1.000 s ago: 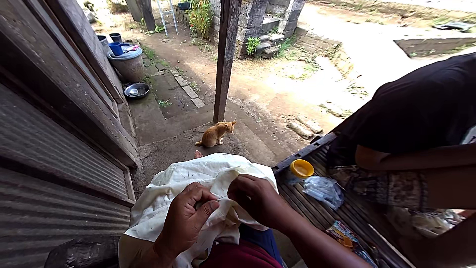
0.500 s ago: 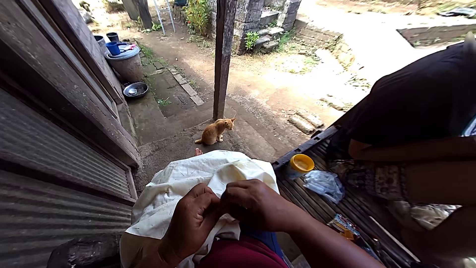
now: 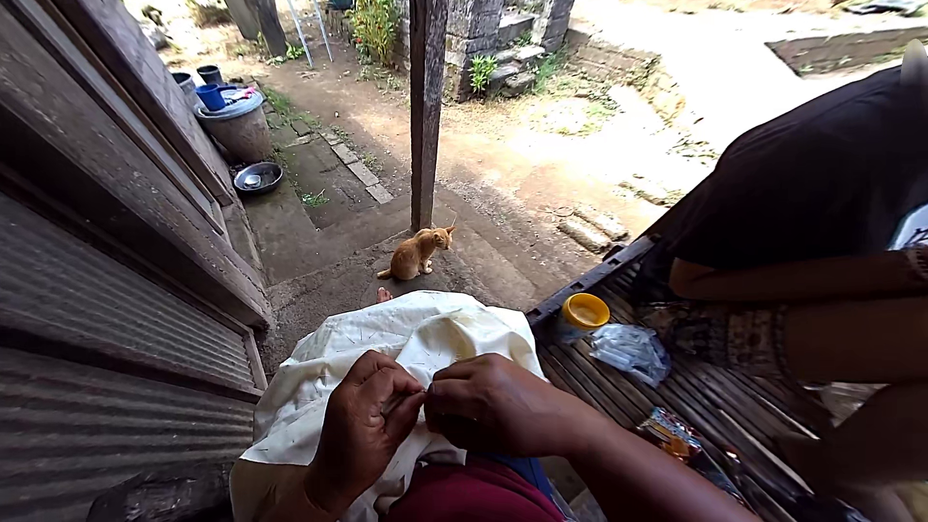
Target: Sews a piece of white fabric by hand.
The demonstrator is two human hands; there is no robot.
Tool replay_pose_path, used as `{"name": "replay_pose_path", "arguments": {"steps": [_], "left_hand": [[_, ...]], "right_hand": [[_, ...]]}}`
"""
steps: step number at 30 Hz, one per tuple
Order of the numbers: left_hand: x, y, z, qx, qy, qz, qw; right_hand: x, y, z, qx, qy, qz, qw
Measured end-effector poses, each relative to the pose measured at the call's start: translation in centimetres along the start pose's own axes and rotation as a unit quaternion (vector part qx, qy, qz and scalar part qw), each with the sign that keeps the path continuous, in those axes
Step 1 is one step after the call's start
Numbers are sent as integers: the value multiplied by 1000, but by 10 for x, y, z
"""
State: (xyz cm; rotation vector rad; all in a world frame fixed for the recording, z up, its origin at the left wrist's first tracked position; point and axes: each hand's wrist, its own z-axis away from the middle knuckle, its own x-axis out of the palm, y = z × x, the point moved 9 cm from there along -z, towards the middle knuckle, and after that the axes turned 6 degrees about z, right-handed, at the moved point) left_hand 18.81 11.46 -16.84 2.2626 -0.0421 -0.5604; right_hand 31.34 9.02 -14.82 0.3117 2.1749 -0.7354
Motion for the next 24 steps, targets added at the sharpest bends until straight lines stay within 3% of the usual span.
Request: {"name": "replay_pose_path", "arguments": {"steps": [3,5,9,11,13,17,21,24], "left_hand": [[7,4,3,16,-9,-6,1000],[1,3,1,15,14,-6,1000],[1,0,2,8,14,-9,1000],[5,2,4,12,0,-3,1000],[0,2,2,9,18,-3,1000],[-2,0,1,6,16,-5,1000],[-1,2,2,9,14,1,1000],[-7,0,0,9,27,-11,1000]], "right_hand": [[-6,15,-1,92,48,62,993],[1,27,2,136,14,84,987],[0,-1,-2,-3,1,7,1000],[-5,7,-3,60,46,60,995],[-3,22,-1,129,35,100,986],[-1,-1,-4,11,6,29,1000],[-3,20,-2,134,32,110,984],[0,6,-3,45,-3,54,997]]}}
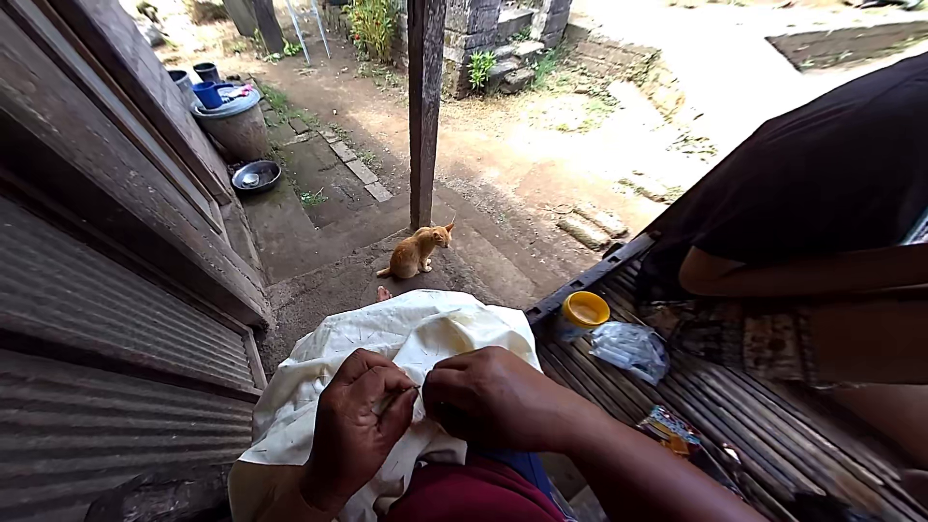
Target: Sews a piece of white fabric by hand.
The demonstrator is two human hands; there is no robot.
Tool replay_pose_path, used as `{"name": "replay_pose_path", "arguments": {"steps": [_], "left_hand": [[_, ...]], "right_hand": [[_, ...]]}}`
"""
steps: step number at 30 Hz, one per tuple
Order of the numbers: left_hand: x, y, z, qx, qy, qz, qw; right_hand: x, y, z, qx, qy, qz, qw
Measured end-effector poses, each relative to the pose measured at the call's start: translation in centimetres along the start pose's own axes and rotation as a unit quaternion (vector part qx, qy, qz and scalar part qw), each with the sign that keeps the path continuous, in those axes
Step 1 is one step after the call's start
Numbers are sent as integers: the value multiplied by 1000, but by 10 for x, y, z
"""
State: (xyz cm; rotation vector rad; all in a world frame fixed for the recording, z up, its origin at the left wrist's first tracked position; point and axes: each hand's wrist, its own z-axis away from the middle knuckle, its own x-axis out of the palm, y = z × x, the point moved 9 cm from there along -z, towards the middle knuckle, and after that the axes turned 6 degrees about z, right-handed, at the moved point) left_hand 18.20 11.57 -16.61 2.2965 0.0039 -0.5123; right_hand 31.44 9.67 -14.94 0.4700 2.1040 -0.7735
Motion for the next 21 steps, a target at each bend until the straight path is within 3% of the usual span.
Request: {"name": "replay_pose_path", "arguments": {"steps": [2,5,9,11,13,17,19,21], "left_hand": [[6,2,3,-1,-23,12,1000],[3,4,1,7,-13,17,1000],[3,1,2,3,-19,21,1000],[6,4,3,6,-27,26,999],[1,3,1,6,-10,17,1000],[3,1,1,2,-19,21,1000],[5,4,2,5,-23,35,999],[0,3,-1,9,-7,30,999]], "right_hand": [[-5,-6,-2,-13,34,1,999],[-2,11,-2,69,34,54,996],[-2,-8,-2,-34,10,-22,999],[-5,1,-3,25,50,18,998],[-1,12,-2,71,31,41,996],[-4,-8,-3,-30,23,-19,999],[-7,2,-4,35,50,17,998],[-1,13,-3,80,19,28,996]]}}
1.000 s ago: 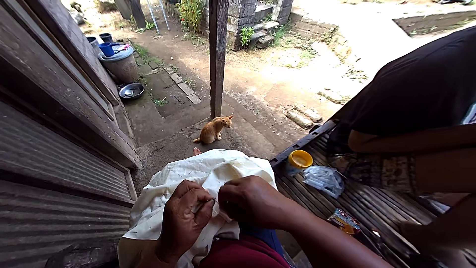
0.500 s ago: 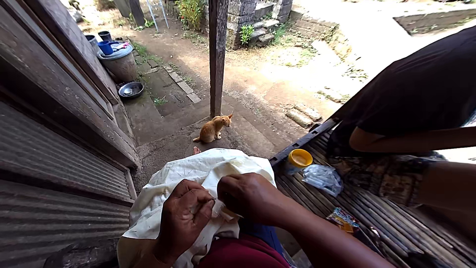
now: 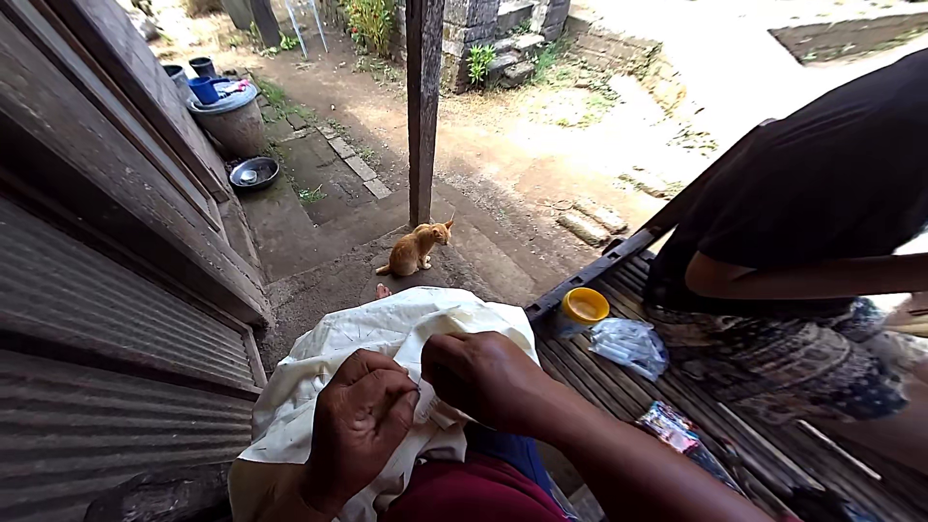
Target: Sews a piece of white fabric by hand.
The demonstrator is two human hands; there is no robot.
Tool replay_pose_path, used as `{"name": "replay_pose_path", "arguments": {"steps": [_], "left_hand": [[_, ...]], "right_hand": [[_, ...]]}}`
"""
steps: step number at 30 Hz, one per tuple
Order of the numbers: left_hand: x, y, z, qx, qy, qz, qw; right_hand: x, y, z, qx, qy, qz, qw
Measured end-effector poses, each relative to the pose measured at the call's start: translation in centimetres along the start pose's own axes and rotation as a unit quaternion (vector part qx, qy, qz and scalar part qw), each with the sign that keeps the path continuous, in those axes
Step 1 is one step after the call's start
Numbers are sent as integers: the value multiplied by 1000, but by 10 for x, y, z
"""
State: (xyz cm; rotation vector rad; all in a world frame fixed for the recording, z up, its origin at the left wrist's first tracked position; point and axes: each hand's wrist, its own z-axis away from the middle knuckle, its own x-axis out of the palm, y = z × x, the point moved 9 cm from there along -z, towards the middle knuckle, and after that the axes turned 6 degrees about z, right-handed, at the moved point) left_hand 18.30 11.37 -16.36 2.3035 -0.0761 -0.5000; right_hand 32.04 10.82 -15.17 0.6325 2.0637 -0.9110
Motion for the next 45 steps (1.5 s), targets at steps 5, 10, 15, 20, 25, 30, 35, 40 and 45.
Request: {"name": "replay_pose_path", "arguments": {"steps": [5,10,15,20,25,30,35,40,45], "left_hand": [[5,-1,2,2,-15,15,1000],[-2,-4,-1,1,8,11,1000],[5,0,1,5,-8,23,1000],[6,-3,1,2,-13,17,1000],[2,-1,-1,3,7,23,1000],[9,-4,3,1,-9,46,999],[2,-26,7,-73,52,228,969],[14,-39,14,-146,18,313,938],[11,-45,15,-184,53,340,921]], "right_hand": [[-7,-13,1,-63,26,-45,997],[1,-7,3,-62,-25,-53,996],[-6,-1,1,0,41,-20,999],[-6,-17,5,-112,12,-70,991],[0,4,4,2,10,-28,1000],[-6,-15,3,-81,32,-46,995],[8,0,5,-1,-7,-87,996],[14,14,8,53,-24,-4,998],[8,-3,10,-63,-1,-190,980]]}}
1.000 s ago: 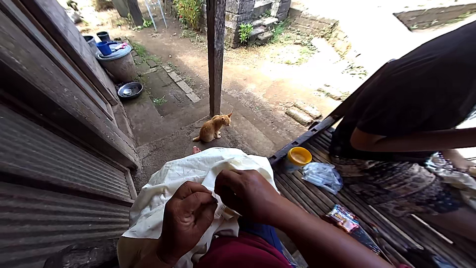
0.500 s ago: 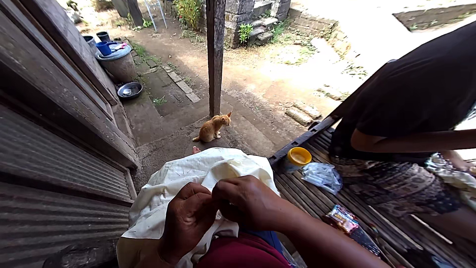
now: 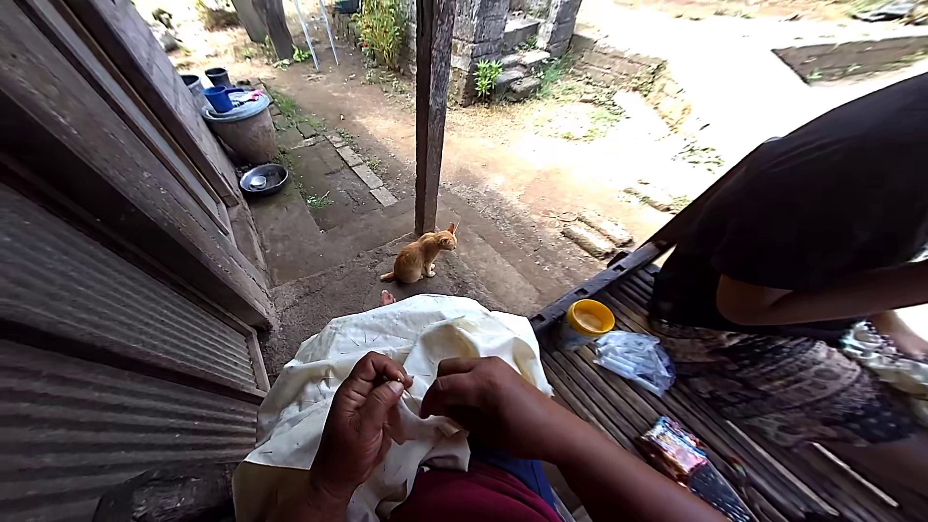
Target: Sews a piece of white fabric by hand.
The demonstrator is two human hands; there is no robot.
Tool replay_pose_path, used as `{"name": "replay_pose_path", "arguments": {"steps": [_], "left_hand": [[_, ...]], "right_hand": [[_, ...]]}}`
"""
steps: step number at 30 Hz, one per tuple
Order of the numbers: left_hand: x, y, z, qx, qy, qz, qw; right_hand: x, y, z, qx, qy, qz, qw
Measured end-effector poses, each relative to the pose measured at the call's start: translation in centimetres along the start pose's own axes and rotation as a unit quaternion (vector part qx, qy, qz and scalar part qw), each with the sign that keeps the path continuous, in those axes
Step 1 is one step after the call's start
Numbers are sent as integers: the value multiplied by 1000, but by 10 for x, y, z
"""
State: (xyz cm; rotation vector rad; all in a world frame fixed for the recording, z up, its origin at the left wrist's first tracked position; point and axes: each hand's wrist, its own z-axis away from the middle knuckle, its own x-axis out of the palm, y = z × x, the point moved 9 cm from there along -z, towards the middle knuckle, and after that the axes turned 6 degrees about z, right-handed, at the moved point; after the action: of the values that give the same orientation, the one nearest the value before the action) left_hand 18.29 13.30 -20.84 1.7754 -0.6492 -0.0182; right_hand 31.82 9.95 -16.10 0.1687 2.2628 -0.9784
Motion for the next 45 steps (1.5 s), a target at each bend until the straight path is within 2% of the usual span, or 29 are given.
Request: {"name": "replay_pose_path", "arguments": {"steps": [3,7,12,17,22,29,34,38,42,44,45], "left_hand": [[1,-3,2,-12,12,6,1000],[3,-8,7,-33,13,16,999],[5,-9,10,-43,12,29,999],[7,-9,11,-65,13,84,994],[10,-13,9,-94,-5,158,983],[0,-17,9,-98,48,171,979],[-10,-15,7,-98,82,167,978],[-2,-11,7,-83,25,120,989],[13,1,10,-43,-92,73,992],[13,7,10,-16,-113,17,993],[10,10,9,1,-108,-25,994]], "right_hand": [[-1,-5,1,-2,60,18,998],[-5,-9,5,24,207,106,972],[-1,-4,8,53,255,79,962],[0,-3,7,54,256,73,962],[1,-7,5,38,238,138,961],[1,-10,4,21,211,207,955],[-6,-29,6,-18,184,75,980],[-11,-19,6,16,184,115,976],[-9,-11,3,50,155,226,960],[-8,-10,3,49,137,154,977],[-9,-11,3,37,122,54,990]]}}
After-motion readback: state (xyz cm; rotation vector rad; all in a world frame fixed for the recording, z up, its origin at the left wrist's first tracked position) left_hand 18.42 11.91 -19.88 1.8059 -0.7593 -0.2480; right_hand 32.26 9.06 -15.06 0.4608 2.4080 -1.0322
